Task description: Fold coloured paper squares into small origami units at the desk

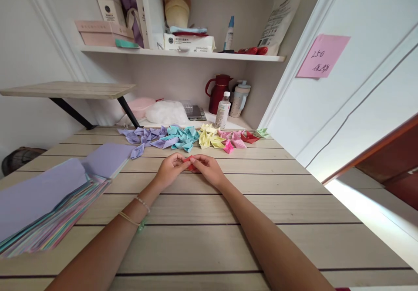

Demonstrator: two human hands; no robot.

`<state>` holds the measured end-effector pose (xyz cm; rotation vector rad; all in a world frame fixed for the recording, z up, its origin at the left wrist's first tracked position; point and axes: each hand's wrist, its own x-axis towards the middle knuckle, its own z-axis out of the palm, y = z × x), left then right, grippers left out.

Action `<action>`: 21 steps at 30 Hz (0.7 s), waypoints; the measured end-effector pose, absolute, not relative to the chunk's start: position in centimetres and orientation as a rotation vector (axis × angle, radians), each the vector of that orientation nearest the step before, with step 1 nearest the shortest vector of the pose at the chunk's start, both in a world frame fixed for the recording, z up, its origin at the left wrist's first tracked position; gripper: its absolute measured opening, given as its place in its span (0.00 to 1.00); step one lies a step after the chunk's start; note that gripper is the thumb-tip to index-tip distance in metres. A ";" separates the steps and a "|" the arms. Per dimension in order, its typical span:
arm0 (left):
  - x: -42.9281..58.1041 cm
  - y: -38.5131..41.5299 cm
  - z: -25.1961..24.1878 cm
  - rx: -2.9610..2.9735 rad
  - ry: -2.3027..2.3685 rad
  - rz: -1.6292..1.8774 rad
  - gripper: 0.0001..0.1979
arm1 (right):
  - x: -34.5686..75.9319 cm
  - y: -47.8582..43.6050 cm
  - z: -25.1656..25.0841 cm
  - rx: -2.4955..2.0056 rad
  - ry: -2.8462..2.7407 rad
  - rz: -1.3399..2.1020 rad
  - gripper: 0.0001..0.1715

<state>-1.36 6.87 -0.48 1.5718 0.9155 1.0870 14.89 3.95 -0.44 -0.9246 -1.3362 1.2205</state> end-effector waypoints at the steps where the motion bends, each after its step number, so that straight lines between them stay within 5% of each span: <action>1: -1.4 6.9 -0.5 1.564 0.910 1.081 0.13 | 14.8 3.9 -0.4 -0.916 -1.331 1.224 0.19; 10: -1.1 6.6 0.2 1.468 0.918 1.119 0.14 | 14.8 4.2 -0.8 -0.929 -1.316 1.205 0.22; 21: -1.2 6.7 -0.1 1.657 0.977 1.135 0.14 | 15.0 3.7 -0.4 -1.056 -1.475 1.023 0.14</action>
